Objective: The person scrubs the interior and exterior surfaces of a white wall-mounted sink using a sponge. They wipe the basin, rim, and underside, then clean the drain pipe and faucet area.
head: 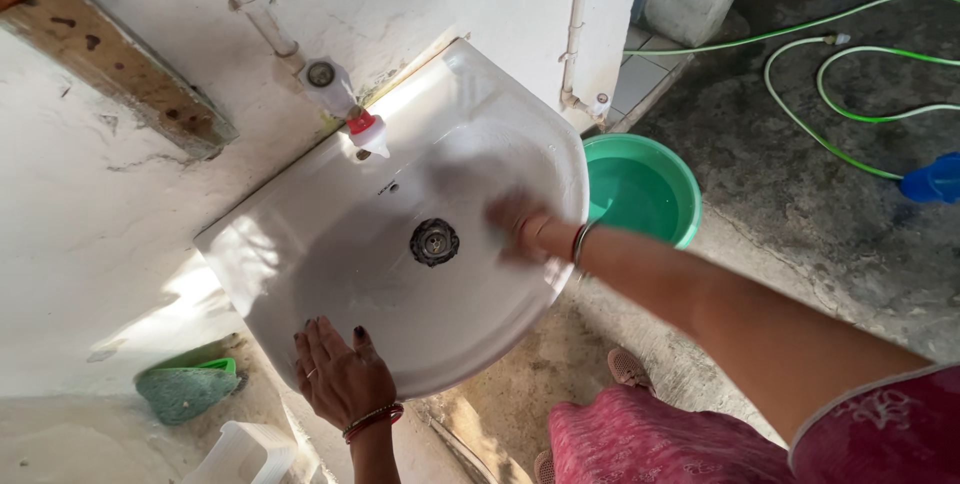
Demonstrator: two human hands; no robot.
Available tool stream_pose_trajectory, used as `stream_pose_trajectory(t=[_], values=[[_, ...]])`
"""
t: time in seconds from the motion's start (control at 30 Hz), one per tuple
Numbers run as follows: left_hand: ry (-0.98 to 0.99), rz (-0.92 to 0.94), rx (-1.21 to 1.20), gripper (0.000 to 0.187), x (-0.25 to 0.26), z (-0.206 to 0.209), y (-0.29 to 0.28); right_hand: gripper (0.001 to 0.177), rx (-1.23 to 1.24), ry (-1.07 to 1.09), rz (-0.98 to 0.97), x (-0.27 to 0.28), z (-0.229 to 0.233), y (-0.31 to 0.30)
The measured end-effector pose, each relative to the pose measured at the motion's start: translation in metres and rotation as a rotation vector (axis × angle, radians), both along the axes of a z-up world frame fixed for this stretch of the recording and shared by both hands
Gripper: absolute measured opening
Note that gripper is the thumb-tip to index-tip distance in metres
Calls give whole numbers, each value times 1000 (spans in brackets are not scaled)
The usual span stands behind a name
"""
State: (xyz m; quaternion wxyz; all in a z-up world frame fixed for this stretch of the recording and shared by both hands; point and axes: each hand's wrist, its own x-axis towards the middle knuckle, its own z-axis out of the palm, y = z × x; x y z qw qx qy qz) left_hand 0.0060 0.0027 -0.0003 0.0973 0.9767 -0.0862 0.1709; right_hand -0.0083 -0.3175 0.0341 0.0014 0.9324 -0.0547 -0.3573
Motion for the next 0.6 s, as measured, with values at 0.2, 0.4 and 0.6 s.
stream_pose_trajectory(t=[0.2,0.4,0.6], values=[[1,-15,-4,57,2,-2,6,97,63,-201,-105,-4,-17,48],[102,-1,148,62,-4,19,-1,80,641,-100,10,-8,-54,167],[512,-33,426,73,-9,52,-38,67,378,-352,228,-17,-21,62]])
